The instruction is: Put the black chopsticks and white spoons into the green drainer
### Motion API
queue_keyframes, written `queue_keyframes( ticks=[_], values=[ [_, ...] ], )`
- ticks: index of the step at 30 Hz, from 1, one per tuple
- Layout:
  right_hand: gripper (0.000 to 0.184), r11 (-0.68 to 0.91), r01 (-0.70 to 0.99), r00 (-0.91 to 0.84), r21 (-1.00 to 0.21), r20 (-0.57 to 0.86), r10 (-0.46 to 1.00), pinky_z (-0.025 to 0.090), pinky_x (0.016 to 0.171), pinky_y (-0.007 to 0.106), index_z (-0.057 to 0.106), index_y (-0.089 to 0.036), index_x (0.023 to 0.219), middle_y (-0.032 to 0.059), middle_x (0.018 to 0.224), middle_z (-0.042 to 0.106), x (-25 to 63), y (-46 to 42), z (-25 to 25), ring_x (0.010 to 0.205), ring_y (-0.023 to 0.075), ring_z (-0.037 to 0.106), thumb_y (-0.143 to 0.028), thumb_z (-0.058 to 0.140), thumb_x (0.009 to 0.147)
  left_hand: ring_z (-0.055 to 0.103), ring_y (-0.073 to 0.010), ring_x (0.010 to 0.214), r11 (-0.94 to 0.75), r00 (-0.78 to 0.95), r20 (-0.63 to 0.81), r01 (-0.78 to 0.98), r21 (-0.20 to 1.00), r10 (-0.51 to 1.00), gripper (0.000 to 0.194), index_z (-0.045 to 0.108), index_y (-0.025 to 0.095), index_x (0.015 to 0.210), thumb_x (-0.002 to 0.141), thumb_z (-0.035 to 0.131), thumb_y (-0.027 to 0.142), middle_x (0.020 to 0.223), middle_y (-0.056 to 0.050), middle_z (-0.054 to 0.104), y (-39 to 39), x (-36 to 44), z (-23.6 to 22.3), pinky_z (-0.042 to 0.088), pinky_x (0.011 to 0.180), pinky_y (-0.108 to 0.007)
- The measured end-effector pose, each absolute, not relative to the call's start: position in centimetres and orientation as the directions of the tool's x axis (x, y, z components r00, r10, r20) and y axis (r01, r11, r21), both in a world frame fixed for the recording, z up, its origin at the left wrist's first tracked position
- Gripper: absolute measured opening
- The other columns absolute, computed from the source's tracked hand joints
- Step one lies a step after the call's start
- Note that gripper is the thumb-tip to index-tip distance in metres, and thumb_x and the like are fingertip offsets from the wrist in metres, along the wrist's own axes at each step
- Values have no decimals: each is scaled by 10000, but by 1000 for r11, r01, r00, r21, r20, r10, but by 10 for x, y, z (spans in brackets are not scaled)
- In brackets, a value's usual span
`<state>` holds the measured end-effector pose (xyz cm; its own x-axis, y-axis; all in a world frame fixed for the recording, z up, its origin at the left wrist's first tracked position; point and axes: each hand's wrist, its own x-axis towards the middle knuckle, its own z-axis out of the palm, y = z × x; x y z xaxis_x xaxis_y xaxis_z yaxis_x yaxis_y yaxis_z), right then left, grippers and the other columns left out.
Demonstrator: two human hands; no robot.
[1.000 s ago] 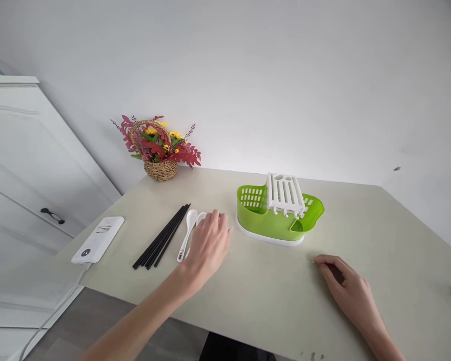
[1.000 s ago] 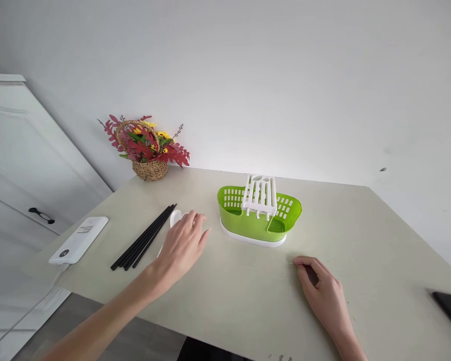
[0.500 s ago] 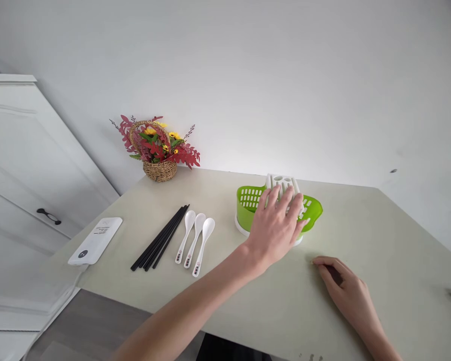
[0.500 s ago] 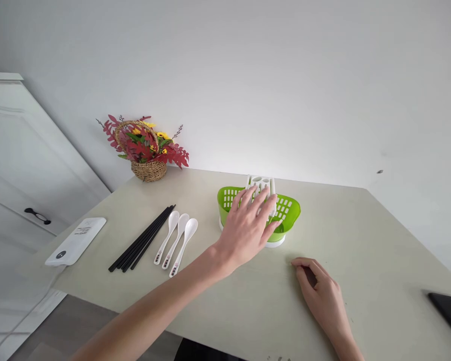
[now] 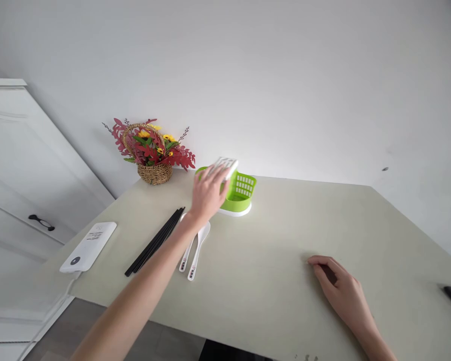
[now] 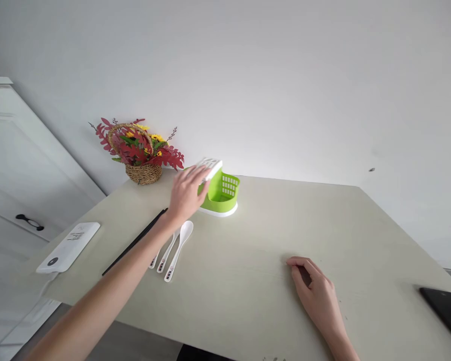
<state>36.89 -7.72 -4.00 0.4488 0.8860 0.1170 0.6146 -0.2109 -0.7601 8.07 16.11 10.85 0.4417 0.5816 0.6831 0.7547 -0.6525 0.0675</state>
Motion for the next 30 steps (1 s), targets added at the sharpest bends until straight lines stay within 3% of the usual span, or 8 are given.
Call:
queue_keyframes(
  ticks=[5, 10, 14, 17, 19, 21, 25, 30],
  values=[
    [326, -245, 612, 452, -752, 79, 889, 504, 677, 295, 713, -309, 1025, 10, 1135, 756, 369, -78, -42, 834, 200, 676, -534, 508, 908, 481, -292, 1440, -568, 373, 681, 820, 76, 630, 411, 606, 245, 1431, 1078, 419, 340, 1505, -63, 608, 189, 26, 112, 353, 1173, -486],
    [319, -235, 605, 450, -761, 83, 889, 511, 703, 289, 714, -307, 1026, 7, 1143, 755, 371, -78, -45, 909, 208, 691, -526, 513, 911, 471, -306, 1438, -514, 329, 691, 855, 71, 644, 424, 603, 243, 1430, 1082, 399, 373, 1498, -70, 610, 195, -5, 113, 340, 1176, -483],
    [320, -218, 616, 442, -757, 104, 891, 515, 680, 295, 723, -291, 1023, 27, 1136, 761, 372, -77, -47, 887, 218, 694, -513, 523, 906, 378, -314, 1505, -518, 312, 721, 852, 76, 618, 434, 569, 232, 1451, 1076, 413, 385, 1571, -101, 522, 178, -11, 115, 292, 1227, -501],
    [313, -206, 625, 439, -753, 120, 891, 527, 710, 301, 723, -290, 1023, 28, 1125, 764, 372, -77, -47, 889, 220, 697, -503, 525, 907, 354, -302, 1516, -538, 251, 776, 833, 132, 579, 409, 553, 204, 1433, 1073, 428, 353, 1574, -135, 492, 145, -7, 111, 288, 1242, -505],
    [311, -197, 631, 435, -750, 132, 891, 533, 736, 306, 724, -291, 1023, 29, 1119, 765, 372, -77, -46, 893, 219, 700, -499, 523, 908, 461, -281, 1429, -556, 189, 782, 799, 229, 594, 345, 586, 193, 1353, 1077, 422, 318, 1459, -153, 578, 113, -2, 102, 355, 1204, -485],
    [317, -186, 640, 432, -746, 148, 890, 536, 747, 312, 727, -287, 1019, 34, 1108, 767, 372, -77, -47, 886, 220, 702, -500, 522, 904, 593, -249, 1244, -596, 228, 698, 726, 343, 679, 271, 642, 208, 1186, 1080, 410, 298, 1249, -127, 676, 76, 4, 89, 457, 1106, -432],
    [340, -186, 644, 439, -742, 159, 884, 535, 733, 315, 737, -279, 1000, 37, 1077, 773, 372, -77, -48, 863, 220, 702, -521, 528, 883, 664, -201, 949, -656, 582, 324, 555, 512, 746, 321, 670, 227, 875, 1078, 428, 284, 915, -48, 719, 5, 17, 59, 520, 904, -329],
    [354, -184, 627, 435, -757, 144, 889, 540, 774, 338, 741, -283, 1000, 31, 1082, 777, 371, -75, -49, 913, 234, 711, -536, 529, 871, 551, -139, 568, -543, 662, 80, 533, 649, 745, 511, 546, 200, 609, 1071, 444, 394, 615, -6, 615, -37, 23, 30, 402, 598, -264]
  ],
)
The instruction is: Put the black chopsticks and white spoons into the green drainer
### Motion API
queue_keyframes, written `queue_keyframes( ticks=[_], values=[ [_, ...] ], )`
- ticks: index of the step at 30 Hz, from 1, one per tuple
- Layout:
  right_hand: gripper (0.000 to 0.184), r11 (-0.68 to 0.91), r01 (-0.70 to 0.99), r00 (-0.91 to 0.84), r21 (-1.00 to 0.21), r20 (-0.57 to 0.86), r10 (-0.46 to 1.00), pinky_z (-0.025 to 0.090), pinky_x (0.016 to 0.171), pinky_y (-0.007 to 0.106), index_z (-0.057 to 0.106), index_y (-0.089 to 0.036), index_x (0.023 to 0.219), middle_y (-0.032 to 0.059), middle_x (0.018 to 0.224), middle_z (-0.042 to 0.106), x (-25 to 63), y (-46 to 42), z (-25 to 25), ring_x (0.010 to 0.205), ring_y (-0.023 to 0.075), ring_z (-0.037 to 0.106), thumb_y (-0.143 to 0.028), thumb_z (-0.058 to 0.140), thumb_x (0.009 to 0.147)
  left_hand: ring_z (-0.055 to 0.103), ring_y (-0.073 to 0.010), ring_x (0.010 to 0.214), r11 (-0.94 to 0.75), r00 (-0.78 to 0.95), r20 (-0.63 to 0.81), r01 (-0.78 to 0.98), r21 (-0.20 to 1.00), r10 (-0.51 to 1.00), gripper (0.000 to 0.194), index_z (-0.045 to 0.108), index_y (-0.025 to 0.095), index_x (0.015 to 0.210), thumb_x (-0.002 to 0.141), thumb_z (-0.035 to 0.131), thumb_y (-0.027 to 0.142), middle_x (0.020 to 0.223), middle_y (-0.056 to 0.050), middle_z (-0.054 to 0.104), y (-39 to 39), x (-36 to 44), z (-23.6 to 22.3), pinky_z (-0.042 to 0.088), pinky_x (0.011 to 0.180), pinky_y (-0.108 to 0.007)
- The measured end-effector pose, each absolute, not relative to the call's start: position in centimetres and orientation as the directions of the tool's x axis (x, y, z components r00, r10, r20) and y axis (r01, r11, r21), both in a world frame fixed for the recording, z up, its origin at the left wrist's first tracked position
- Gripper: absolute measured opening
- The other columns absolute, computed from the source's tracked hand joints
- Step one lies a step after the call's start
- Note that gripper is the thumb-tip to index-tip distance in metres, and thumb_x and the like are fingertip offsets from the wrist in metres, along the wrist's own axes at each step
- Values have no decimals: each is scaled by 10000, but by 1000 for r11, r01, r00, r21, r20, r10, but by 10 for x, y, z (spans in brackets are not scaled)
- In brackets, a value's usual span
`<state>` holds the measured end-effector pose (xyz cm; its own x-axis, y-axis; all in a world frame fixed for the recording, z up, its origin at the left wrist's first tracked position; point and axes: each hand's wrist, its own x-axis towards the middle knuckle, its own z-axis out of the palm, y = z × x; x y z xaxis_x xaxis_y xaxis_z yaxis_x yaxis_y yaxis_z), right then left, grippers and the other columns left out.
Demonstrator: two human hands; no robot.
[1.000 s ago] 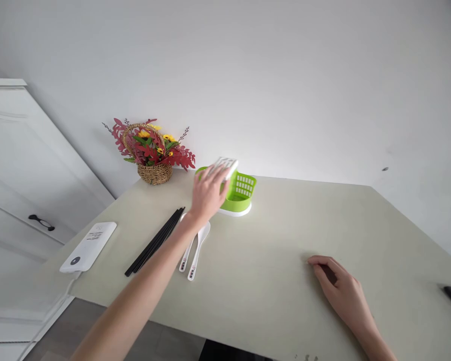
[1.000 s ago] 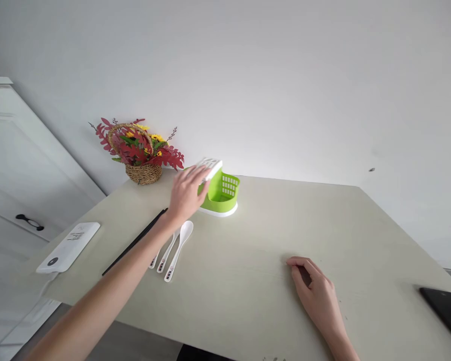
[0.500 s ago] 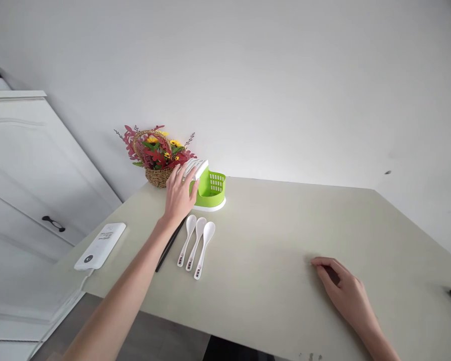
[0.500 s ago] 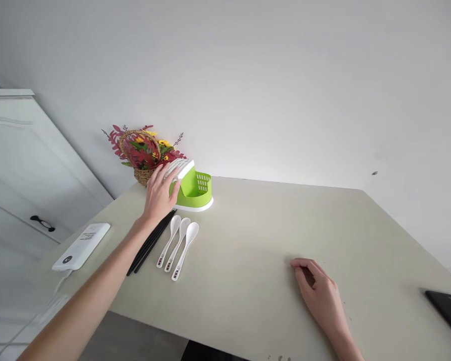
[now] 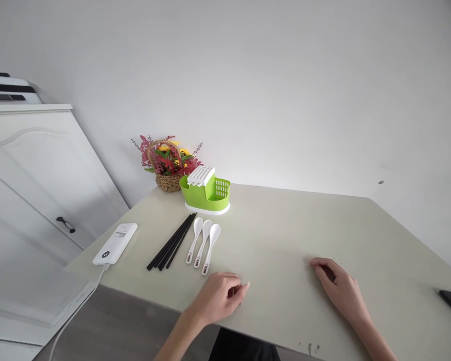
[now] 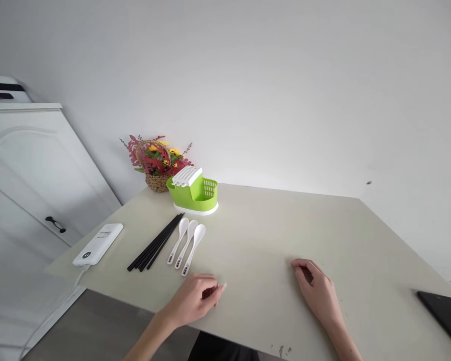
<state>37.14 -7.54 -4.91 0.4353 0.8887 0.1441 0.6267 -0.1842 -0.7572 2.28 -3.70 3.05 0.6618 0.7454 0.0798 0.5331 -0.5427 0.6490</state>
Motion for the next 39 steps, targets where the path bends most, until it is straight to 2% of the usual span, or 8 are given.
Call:
queue_keyframes(
  ticks=[4, 10, 24, 39],
  values=[
    [351, -152, 608, 424, -779, 157, 892, 549, 786, 355, 745, -274, 995, 39, 1085, 782, 370, -75, -50, 944, 250, 723, -519, 529, 867, 526, -137, 528, -397, 606, 25, 489, 776, 795, 580, 435, 200, 558, 1056, 424, 496, 537, -4, 568, -40, 19, 22, 373, 577, -260],
    [338, -88, 612, 408, -786, 219, 886, 553, 828, 385, 745, -269, 970, 57, 1115, 782, 360, -84, -52, 994, 276, 728, -505, 527, 862, 456, -139, 528, -229, 506, -28, 438, 870, 862, 623, 436, 205, 559, 997, 436, 648, 528, 11, 480, -43, 9, 20, 348, 558, -270],
    [321, -131, 595, 411, -793, 161, 897, 547, 846, 375, 722, -294, 1034, 37, 1177, 764, 354, -102, -55, 1053, 273, 713, -503, 518, 899, 420, -132, 524, -198, 454, -1, 391, 899, 891, 623, 433, 203, 564, 989, 455, 658, 528, 26, 438, -43, 8, 17, 318, 548, -269],
    [361, -175, 574, 439, -800, 121, 890, 543, 796, 339, 732, -289, 1022, 44, 1139, 777, 354, -103, -58, 992, 260, 721, -532, 514, 867, 431, -118, 527, -219, 437, 38, 373, 901, 899, 608, 447, 193, 565, 1017, 462, 600, 529, 26, 445, -43, 6, 8, 314, 554, -253]
  ],
)
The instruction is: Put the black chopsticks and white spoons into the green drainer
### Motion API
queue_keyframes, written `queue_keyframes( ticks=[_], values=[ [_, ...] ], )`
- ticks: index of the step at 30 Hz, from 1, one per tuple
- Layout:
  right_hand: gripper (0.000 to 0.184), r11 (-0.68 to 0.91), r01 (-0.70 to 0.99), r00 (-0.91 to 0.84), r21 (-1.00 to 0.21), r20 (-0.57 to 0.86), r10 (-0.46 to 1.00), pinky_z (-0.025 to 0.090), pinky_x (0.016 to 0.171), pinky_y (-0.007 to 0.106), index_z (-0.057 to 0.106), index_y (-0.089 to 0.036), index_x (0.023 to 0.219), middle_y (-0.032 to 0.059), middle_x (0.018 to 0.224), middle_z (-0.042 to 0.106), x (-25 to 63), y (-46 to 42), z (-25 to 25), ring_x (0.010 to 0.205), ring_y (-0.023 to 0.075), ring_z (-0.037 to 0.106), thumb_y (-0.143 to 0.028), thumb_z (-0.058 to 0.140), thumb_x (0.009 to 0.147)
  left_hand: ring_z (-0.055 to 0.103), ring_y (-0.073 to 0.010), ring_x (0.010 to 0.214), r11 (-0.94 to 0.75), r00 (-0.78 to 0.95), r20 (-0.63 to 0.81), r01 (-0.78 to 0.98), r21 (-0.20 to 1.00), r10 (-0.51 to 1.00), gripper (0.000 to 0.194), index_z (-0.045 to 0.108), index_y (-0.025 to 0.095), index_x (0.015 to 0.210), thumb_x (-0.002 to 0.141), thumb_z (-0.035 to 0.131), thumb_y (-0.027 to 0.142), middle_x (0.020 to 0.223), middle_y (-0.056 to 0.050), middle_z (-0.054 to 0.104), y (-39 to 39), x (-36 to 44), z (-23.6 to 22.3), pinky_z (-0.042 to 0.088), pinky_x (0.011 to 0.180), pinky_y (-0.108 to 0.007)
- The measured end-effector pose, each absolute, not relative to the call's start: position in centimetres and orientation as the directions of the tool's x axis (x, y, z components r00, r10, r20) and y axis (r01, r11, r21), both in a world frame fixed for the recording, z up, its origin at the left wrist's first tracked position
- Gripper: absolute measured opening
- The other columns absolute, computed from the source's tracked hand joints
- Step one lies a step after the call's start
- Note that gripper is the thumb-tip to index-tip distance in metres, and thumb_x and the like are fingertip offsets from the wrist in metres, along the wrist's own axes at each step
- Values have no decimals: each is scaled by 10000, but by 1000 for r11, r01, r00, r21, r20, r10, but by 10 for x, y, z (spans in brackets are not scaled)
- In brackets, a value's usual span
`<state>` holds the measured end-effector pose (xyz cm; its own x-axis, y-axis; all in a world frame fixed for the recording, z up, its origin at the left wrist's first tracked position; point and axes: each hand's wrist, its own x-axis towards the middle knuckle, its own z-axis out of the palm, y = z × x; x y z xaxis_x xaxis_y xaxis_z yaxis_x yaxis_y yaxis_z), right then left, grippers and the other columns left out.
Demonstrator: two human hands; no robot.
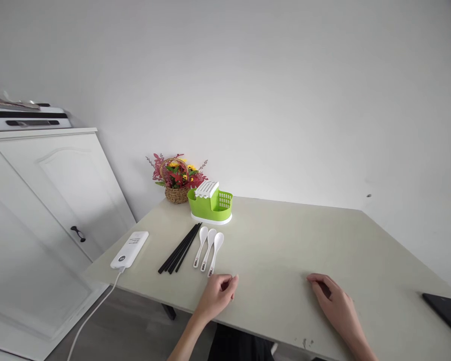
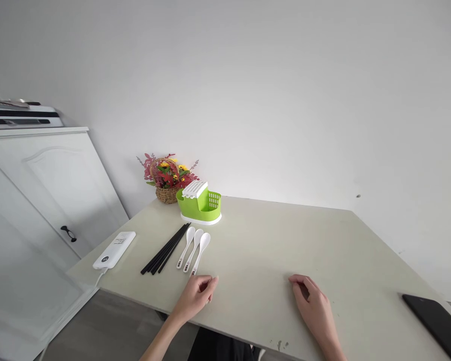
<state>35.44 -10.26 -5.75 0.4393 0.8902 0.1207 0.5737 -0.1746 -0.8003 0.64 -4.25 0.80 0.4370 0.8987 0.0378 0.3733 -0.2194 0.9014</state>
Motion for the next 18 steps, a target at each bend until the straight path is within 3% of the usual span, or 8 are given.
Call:
queue_keyframes(
  ticks=[18],
  values=[
    [369, -172, 560, 442, -810, 117, 889, 533, 820, 343, 727, -285, 1030, 43, 1136, 775, 355, -102, -57, 1005, 256, 715, -536, 507, 870, 442, -121, 528, -245, 437, 61, 378, 893, 897, 591, 450, 196, 571, 1029, 462, 570, 531, 30, 445, -43, 9, 10, 330, 563, -255]
  ],
)
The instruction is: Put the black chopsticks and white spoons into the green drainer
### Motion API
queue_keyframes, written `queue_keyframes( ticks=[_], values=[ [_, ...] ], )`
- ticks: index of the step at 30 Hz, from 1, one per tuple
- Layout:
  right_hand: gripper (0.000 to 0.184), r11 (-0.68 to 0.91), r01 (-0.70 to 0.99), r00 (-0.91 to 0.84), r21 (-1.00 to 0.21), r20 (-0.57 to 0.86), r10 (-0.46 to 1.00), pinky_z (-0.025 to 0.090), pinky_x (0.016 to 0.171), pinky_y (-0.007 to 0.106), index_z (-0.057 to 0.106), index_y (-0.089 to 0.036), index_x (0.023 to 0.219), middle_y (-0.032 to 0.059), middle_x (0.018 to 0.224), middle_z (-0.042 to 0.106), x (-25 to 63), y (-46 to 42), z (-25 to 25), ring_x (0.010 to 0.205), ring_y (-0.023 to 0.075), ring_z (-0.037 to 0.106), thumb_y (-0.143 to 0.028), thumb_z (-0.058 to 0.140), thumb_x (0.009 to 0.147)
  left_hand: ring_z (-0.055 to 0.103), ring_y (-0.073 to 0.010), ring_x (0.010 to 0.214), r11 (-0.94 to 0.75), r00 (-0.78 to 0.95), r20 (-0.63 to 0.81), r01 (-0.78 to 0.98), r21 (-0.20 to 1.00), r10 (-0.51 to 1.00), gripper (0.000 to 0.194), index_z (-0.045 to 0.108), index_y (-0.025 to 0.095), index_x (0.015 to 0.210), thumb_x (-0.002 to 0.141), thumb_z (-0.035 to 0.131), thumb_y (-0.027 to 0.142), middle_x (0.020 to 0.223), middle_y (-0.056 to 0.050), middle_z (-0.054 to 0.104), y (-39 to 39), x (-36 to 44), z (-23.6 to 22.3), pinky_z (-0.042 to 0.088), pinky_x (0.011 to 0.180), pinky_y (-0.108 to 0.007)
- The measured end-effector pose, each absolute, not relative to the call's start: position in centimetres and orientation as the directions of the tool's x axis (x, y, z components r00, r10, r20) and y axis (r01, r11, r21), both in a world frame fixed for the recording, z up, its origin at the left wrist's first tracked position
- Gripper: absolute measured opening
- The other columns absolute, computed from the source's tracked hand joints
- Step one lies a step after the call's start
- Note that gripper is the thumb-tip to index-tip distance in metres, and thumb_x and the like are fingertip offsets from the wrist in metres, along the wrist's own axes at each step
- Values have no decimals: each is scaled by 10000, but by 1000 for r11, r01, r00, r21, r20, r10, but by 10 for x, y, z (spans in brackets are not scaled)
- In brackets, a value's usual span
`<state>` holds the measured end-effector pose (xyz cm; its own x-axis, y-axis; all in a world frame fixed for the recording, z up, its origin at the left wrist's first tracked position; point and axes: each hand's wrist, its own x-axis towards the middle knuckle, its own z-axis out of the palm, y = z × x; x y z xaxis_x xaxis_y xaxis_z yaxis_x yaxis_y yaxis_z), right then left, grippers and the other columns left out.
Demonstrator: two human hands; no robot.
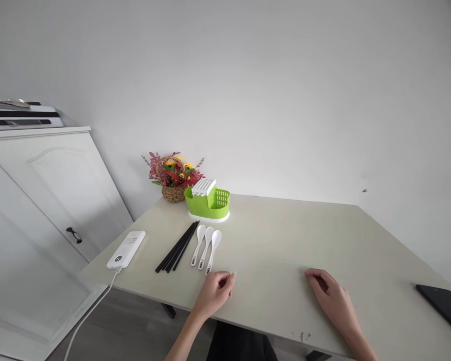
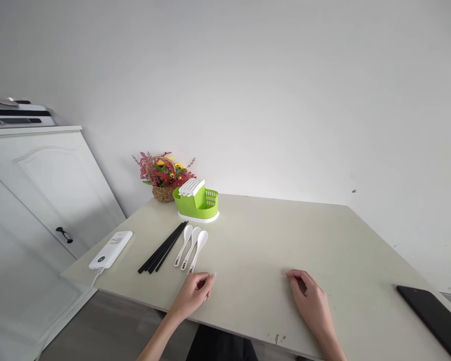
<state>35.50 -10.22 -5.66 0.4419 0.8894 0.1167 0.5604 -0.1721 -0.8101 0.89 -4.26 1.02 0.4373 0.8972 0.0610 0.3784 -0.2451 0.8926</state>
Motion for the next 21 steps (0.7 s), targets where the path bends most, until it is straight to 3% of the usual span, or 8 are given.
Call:
queue_keyframes(
  ticks=[21],
  values=[
    [366, -209, 567, 452, -797, 88, 888, 530, 811, 336, 718, -298, 1048, 31, 1153, 768, 354, -105, -57, 1021, 250, 708, -542, 498, 888, 447, -128, 537, -243, 434, 59, 382, 892, 899, 593, 454, 201, 570, 1023, 464, 583, 539, 23, 460, -44, 8, 10, 333, 564, -259]
  ],
)
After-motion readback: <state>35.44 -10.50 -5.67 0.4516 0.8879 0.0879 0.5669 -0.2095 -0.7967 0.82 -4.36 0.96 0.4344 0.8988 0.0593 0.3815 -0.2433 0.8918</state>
